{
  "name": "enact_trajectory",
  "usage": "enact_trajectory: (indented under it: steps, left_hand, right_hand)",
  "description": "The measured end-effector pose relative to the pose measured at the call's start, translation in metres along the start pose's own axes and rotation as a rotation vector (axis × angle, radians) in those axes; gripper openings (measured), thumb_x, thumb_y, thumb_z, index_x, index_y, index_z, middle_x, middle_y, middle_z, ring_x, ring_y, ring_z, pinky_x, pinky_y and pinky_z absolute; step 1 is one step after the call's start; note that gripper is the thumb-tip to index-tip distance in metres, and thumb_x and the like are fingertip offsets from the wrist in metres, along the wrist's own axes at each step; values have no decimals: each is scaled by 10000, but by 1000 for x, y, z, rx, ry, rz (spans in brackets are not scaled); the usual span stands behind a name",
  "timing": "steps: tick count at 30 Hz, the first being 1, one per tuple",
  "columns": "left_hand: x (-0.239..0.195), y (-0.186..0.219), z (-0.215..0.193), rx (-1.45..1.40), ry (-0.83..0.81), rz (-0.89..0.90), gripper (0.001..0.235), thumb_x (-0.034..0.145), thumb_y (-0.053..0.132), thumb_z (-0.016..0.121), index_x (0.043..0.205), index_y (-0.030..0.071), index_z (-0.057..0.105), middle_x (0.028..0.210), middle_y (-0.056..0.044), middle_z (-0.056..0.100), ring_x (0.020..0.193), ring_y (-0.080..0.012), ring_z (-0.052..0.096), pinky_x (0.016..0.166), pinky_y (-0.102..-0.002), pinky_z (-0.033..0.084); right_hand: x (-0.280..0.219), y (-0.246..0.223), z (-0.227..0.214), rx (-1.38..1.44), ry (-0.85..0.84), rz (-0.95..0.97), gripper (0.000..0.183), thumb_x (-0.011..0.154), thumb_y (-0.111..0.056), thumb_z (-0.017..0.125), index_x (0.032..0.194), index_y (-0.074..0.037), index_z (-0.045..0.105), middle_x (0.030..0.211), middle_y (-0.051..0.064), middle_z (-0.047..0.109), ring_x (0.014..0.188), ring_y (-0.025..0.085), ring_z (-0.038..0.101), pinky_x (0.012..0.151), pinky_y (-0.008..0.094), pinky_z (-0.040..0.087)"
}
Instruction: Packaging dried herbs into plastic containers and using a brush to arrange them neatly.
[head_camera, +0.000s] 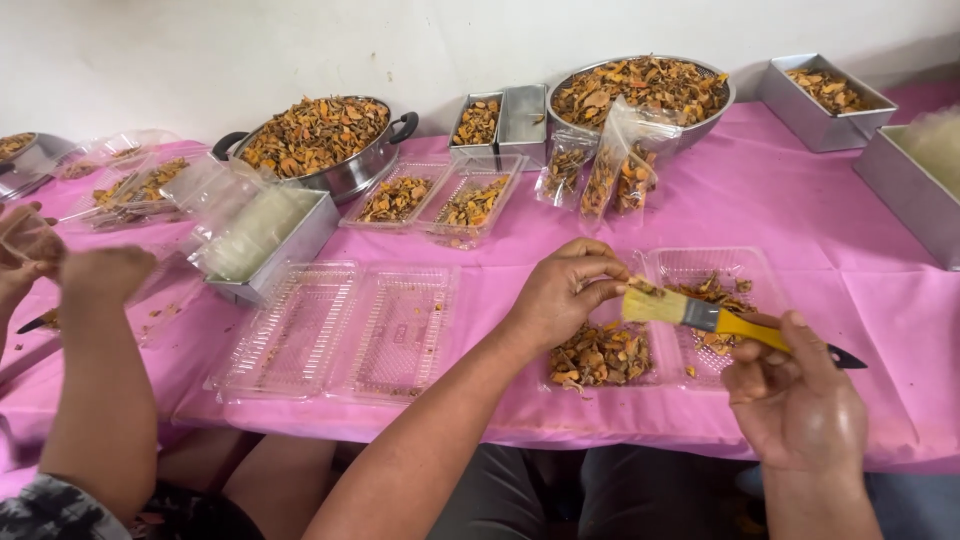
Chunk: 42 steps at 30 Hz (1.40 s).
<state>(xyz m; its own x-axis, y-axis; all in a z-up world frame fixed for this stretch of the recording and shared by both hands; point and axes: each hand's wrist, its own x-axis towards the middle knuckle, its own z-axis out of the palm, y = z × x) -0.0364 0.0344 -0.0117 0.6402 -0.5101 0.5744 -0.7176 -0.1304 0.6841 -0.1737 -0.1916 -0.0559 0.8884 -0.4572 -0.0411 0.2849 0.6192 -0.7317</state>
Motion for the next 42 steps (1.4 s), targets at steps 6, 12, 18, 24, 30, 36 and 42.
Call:
enact_trajectory:
  steps: [6, 12, 18, 24, 30, 36, 42]
  left_hand:
    - [12, -14, -20, 436, 14, -98, 55, 896, 201, 774, 950, 215, 771, 969, 56, 770, 918, -110, 718, 1131, -514, 401]
    - [31, -16, -24, 1039, -254, -240, 382, 895, 111, 735, 1243, 267, 736, 1179, -45, 718, 1188, -257, 615, 1196, -674, 255]
    - [35, -15, -13, 1204, -438, -298, 144, 850, 108, 775, 987, 146, 751, 1071, -34, 677, 1114, -257, 591, 1226, -677, 218]
    - [14, 33, -7, 910, -531, -351, 220, 920, -5, 691, 729, 89, 637, 735, -15, 581, 737, -232, 617, 960, -521, 499]
    - [-9, 50, 1, 614, -742, -545, 332, 834, -80, 623, 1065, 114, 760, 908, -48, 743, 731, -200, 707, 567, -333, 513]
    - [-7, 6, 22, 723, -744, -591, 239, 841, -100, 576, 924, 76, 714, 835, -99, 677, 666, -255, 656, 566, -374, 500]
    - [-6, 24, 17, 602, -743, -651, 364, 860, -14, 576, 1147, 113, 761, 957, -78, 766, 728, -235, 700, 636, -347, 527]
  right_hand:
    - [2, -15, -42, 76, -225, -120, 311, 1093, -344, 611, 1044, -89, 782, 724, 30, 729, 445, 86, 521, 461, 181, 365]
    - [-6, -12, -47, -46, 12, -188, 273, 1059, -355, 656, 1003, -105, 750, 629, -15, 623, 622, 76, 642, 484, 171, 389]
    - [-9, -10, -49, -104, -45, -245, 261, 1057, -341, 623, 1049, -115, 754, 735, 66, 683, 586, 89, 640, 482, 174, 411]
    - [-16, -12, -45, -165, -25, -274, 297, 1076, -379, 627, 1054, -109, 746, 788, 74, 698, 565, 112, 632, 469, 170, 425]
    - [-26, -9, -34, -179, 14, -282, 279, 1076, -371, 629, 1045, -115, 736, 818, 36, 706, 642, 88, 688, 455, 188, 434]
    - [-30, -8, -31, -233, -38, -319, 301, 1104, -378, 624, 1082, -98, 730, 769, 88, 672, 582, 152, 647, 459, 204, 492]
    - [-27, -8, -39, -252, -39, -338, 296, 1130, -347, 578, 1103, -97, 734, 795, 100, 684, 547, 182, 631, 451, 214, 486]
